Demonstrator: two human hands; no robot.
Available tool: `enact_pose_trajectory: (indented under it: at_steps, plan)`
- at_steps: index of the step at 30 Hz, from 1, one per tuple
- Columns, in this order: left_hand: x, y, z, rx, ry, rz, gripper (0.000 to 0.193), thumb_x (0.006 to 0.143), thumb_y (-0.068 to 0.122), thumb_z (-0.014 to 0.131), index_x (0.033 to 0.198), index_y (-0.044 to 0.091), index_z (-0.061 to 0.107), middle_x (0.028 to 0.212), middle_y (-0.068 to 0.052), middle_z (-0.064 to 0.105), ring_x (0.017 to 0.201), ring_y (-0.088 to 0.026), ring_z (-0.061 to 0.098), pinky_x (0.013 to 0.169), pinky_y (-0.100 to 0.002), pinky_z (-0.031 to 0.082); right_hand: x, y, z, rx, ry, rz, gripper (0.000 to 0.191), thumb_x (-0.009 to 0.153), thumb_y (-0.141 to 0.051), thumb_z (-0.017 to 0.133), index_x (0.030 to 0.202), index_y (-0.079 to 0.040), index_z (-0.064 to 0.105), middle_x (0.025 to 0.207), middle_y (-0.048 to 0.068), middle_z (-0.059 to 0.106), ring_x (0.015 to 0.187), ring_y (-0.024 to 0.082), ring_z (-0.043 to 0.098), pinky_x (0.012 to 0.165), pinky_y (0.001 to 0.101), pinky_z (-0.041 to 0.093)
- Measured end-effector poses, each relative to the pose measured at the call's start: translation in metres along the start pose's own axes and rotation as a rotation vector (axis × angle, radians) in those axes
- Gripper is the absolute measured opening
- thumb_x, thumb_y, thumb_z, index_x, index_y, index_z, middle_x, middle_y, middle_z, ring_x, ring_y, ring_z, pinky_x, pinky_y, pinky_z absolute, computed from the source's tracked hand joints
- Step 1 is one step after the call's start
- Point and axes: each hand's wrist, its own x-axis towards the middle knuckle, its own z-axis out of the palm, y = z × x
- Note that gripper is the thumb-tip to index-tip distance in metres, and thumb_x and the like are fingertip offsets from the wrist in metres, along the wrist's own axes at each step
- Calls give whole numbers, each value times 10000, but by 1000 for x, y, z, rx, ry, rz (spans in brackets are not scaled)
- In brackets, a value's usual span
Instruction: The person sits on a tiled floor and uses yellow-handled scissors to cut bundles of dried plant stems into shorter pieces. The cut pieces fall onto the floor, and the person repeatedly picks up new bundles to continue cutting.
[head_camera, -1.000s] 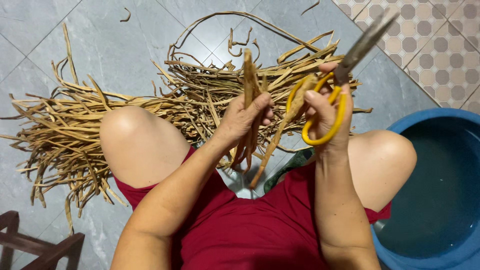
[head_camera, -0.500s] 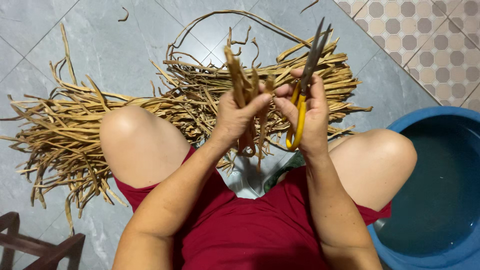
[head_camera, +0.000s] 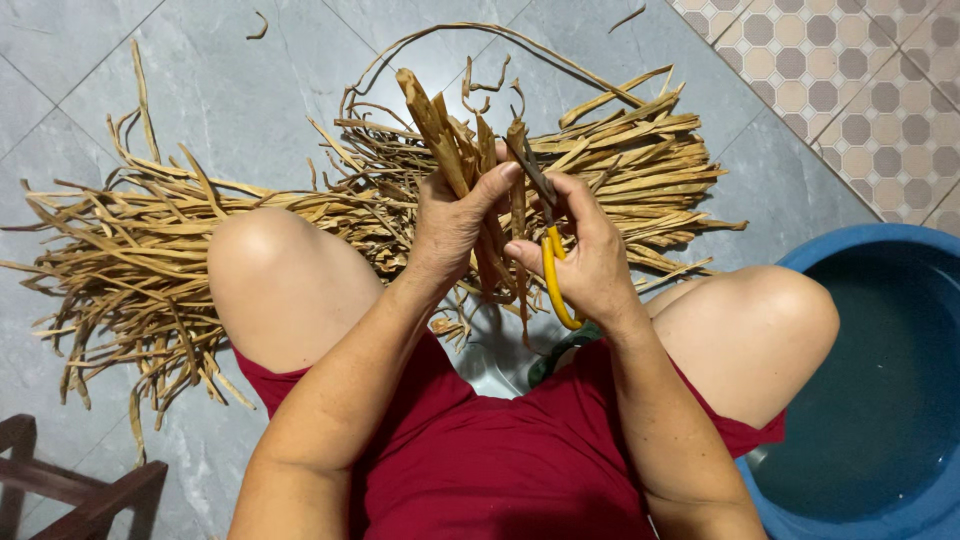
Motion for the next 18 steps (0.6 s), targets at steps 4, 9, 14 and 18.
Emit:
enact_pose_trajectory:
  at_steps: [4, 9, 14, 18]
  plan:
    - [1, -2, -3, -19, -12, -9, 330, 896, 201, 820, 1151, 11, 729, 959, -27, 733, 824, -105, 661, 730, -251, 561, 0, -3, -1, -14, 1, -34, 701, 822, -270, 907, 1388, -78, 540, 1143, 70, 700, 1056, 155, 693, 918, 312, 567]
    - [4, -2, -6, 6, -17, 29, 331, 892, 203, 832, 1140, 10, 729, 988, -35, 744, 887, -115, 687, 791, -262, 582, 1, -4, -2, -1, -7, -10, 698, 815, -290, 907, 1382, -80, 559, 1074, 56, 699, 981, 137, 675, 872, 301, 562]
    - [7, -3, -6, -2, -16, -12, 321, 884, 203, 833, 1128, 26, 723, 987, -29, 739, 886, -104, 685, 791, -253, 578, -2, -4, 0, -10, 16, 81, 674, 788, -258, 925, 1358, -73, 616, 954, 40, 671, 866, 99, 600, 781, 269, 522]
    - [10, -4, -6, 8, 11, -58, 324, 883, 195, 847, 1122, 12, 728, 926, -24, 697, 805, -103, 628, 712, -252, 527, -2, 1, 5, 83, 62, 82, 556, 805, -177, 906, 1288, -38, 669, 921, 2, 689, 821, 58, 598, 741, 228, 540]
